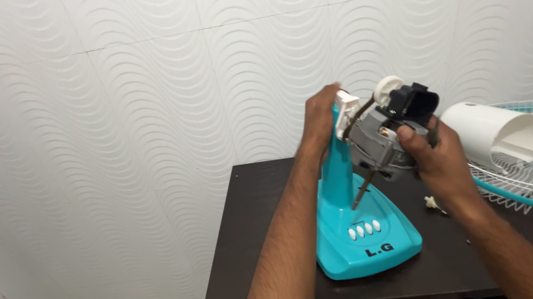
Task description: The person disassembles a teal table fan by removing the motor assembly from the base, then reattaches the motor and secures it with screws. The person uses a screwdriver to tighten the screws and reposition the motor within the base.
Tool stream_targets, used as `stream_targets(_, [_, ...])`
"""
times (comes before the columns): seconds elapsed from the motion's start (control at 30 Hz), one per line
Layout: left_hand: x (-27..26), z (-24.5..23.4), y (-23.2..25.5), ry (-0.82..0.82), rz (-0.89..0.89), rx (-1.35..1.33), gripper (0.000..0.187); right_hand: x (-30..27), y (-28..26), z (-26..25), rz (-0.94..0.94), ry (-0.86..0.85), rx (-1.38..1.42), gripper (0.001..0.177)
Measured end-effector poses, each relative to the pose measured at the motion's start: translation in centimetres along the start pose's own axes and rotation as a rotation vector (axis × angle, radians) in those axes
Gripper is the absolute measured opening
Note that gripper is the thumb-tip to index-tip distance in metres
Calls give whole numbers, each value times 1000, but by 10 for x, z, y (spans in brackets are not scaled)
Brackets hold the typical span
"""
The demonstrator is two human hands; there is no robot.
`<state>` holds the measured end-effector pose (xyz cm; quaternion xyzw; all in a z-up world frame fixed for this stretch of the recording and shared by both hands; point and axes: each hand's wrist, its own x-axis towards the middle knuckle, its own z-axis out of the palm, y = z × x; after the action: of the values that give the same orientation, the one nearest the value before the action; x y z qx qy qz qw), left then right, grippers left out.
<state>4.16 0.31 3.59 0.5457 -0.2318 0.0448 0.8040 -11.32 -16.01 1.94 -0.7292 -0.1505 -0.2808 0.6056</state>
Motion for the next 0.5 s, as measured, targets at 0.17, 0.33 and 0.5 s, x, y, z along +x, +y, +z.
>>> stream_targets(0.17, [14, -10, -27, -72, 67, -228, 56, 3, -5, 1, -53, -9, -24, 67])
stream_targets(0.33, [33, -16, -55, -55, 138, -280, 46, 10, -15, 0, -6, 49, -92, 60])
stream_targets(0.5, [34, -21, -64, -69, 187, -299, 41, 42, -40, -9, 21, 3, -222, 55])
